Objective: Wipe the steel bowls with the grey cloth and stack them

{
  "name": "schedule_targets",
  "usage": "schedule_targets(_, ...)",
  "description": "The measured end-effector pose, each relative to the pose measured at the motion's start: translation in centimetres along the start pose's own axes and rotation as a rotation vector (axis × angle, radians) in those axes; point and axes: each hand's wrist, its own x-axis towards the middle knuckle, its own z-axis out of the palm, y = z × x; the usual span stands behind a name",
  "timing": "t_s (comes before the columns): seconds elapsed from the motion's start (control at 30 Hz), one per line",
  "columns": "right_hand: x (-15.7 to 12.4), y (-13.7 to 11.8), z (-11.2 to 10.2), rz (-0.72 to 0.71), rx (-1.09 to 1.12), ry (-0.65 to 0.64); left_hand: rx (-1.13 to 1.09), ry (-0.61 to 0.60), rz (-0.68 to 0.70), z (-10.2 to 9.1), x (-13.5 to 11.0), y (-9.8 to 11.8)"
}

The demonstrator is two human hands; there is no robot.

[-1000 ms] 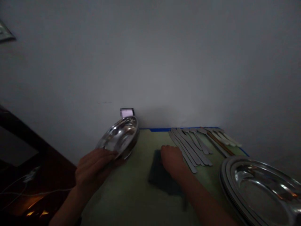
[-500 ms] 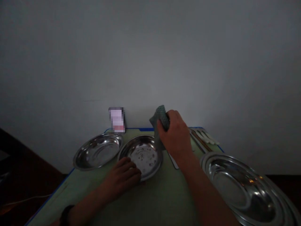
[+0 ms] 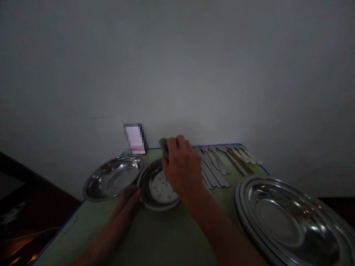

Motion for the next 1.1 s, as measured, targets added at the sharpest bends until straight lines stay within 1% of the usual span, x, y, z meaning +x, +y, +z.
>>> schedule_targets(0.07,-1.2,-0.2,2.0,-0.072,0.018,-0.4,-0.057,-0.004,-0.116,0.4,0.7,0.2)
schedule_targets(0.1,-1.8,-0.2,2.9,-0.063,0.084,-0.607,-0.072,-0.04,-0.18,0.5,0.9,0.3)
schedule_targets(0.13,-2.3,-0.1,3.7,-0.064,0.122,-0.69,-0.084,-0.098,-0.231,0.5,1.2,0.6)
schedule_targets(0.17,-2.7,0.0,4.2,-0.052,0.147,-0.732,-0.099,-0.152,-0.278,0.5,1.4,0.9)
schedule_targets(0.2,-3.0,0.2,4.6,-0.043,0.174,-0.744,-0.119,-0.194,-0.322,0.5,1.5,1.2)
schedule_targets(0.27,-3.3,0.3,5.0,-0.024,0.209,-0.713,-0.151,-0.247,-0.378,0.6,1.7,1.9)
schedule_targets(0.3,-3.3,0.3,5.0,-0.011,0.228,-0.704,-0.153,-0.255,-0.38,0.7,1.8,2.2)
schedule_targets(0.4,-2.9,0.2,5.4,0.065,0.282,-0.693,-0.146,-0.217,-0.318,1.5,2.3,2.5)
schedule_targets(0.43,-2.7,0.2,5.6,0.1,0.302,-0.687,-0.186,-0.196,-0.291,1.9,2.5,2.3)
schedule_targets(0.5,-2.4,0.2,5.9,0.169,0.335,-0.666,-0.36,-0.18,-0.246,2.5,3.0,1.6)
schedule_targets(0.57,-2.0,0.2,5.9,0.255,0.381,-0.623,-0.565,-0.202,-0.232,3.1,3.5,0.9)
schedule_targets(0.63,-1.4,0.3,5.3,0.361,0.453,-0.526,-0.702,-0.212,-0.255,3.5,3.7,0.5)
schedule_targets(0.7,-0.7,0.5,4.0,0.442,0.516,-0.371,-0.744,-0.23,-0.308,3.6,3.6,0.5)
schedule_targets(0.77,0.0,0.6,2.2,0.454,0.539,-0.197,-0.737,-0.267,-0.355,3.4,3.4,0.7)
schedule_targets(0.83,0.5,0.5,0.1,0.413,0.559,-0.03,-0.725,-0.308,-0.394,3.0,3.2,1.0)
schedule_targets(0.87,0.6,0.2,-0.9,0.348,0.547,0.057,-0.727,-0.32,-0.413,2.8,3.1,1.1)
schedule_targets(0.93,0.5,-0.5,-2.6,0.141,0.387,0.281,-0.755,-0.305,-0.483,2.5,2.9,1.1)
schedule_targets(0.97,0.3,-0.9,-3.0,0.034,0.291,0.367,-0.767,-0.287,-0.543,2.4,2.8,1.1)
schedule_targets(1.0,0.1,-1.3,-3.2,-0.065,0.205,0.419,-0.774,-0.266,-0.603,2.4,2.8,1.1)
schedule_targets(1.03,-0.2,-1.7,-3.0,-0.14,0.145,0.416,-0.785,-0.251,-0.639,2.4,2.8,1.1)
schedule_targets(1.07,-0.6,-2.0,-2.4,-0.185,0.116,0.346,-0.802,-0.241,-0.643,2.5,2.8,1.1)
schedule_targets(1.1,-1.0,-2.3,-1.6,-0.204,0.114,0.212,-0.824,-0.237,-0.617,2.6,2.9,1.1)
